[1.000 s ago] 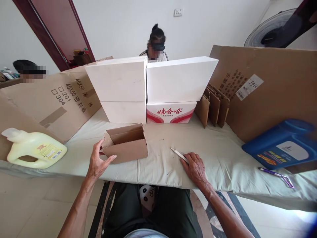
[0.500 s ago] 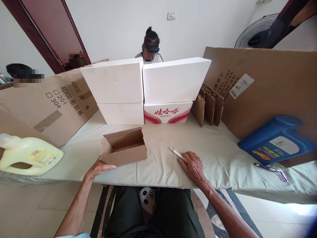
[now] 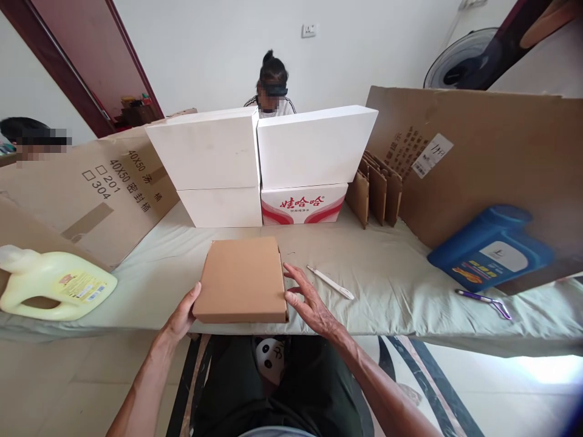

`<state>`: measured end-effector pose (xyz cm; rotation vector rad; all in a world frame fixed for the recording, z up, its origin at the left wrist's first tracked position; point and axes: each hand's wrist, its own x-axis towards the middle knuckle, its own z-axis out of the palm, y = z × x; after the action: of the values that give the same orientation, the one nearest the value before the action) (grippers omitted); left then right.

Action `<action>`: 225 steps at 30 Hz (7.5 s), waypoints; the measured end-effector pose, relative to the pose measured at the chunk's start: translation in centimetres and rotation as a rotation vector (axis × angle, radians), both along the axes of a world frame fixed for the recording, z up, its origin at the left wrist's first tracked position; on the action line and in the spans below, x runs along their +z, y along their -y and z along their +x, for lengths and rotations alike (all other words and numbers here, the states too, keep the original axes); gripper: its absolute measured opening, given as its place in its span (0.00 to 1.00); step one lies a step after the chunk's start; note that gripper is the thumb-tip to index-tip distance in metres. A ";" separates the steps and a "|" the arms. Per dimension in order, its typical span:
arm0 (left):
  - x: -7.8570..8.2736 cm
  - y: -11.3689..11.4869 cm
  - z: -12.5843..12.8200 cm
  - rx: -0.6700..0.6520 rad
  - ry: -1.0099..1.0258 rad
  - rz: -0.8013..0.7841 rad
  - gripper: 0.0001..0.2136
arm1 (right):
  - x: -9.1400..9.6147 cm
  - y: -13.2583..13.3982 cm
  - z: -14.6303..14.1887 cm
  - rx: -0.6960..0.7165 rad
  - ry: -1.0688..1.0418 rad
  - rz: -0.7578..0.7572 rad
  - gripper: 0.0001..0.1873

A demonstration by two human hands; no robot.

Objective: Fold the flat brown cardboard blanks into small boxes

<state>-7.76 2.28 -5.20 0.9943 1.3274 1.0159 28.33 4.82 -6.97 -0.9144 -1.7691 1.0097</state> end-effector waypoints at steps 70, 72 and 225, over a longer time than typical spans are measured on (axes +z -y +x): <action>4.5 3.4 2.1 -0.184 -0.527 0.616 0.59 | 15.0 0.8 2.5 0.129 0.498 0.227 0.21; 4.8 3.6 2.3 -0.186 -0.544 0.628 0.59 | 15.5 0.8 1.7 0.175 0.528 0.256 0.20; 15.5 -0.2 8.1 -0.196 -0.362 0.945 0.08 | 17.6 -1.6 -6.0 0.519 -0.104 -0.155 0.25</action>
<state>0.32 2.43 10.32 2.0493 0.9665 1.3788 22.30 6.47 10.65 -0.4830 -1.9011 1.5105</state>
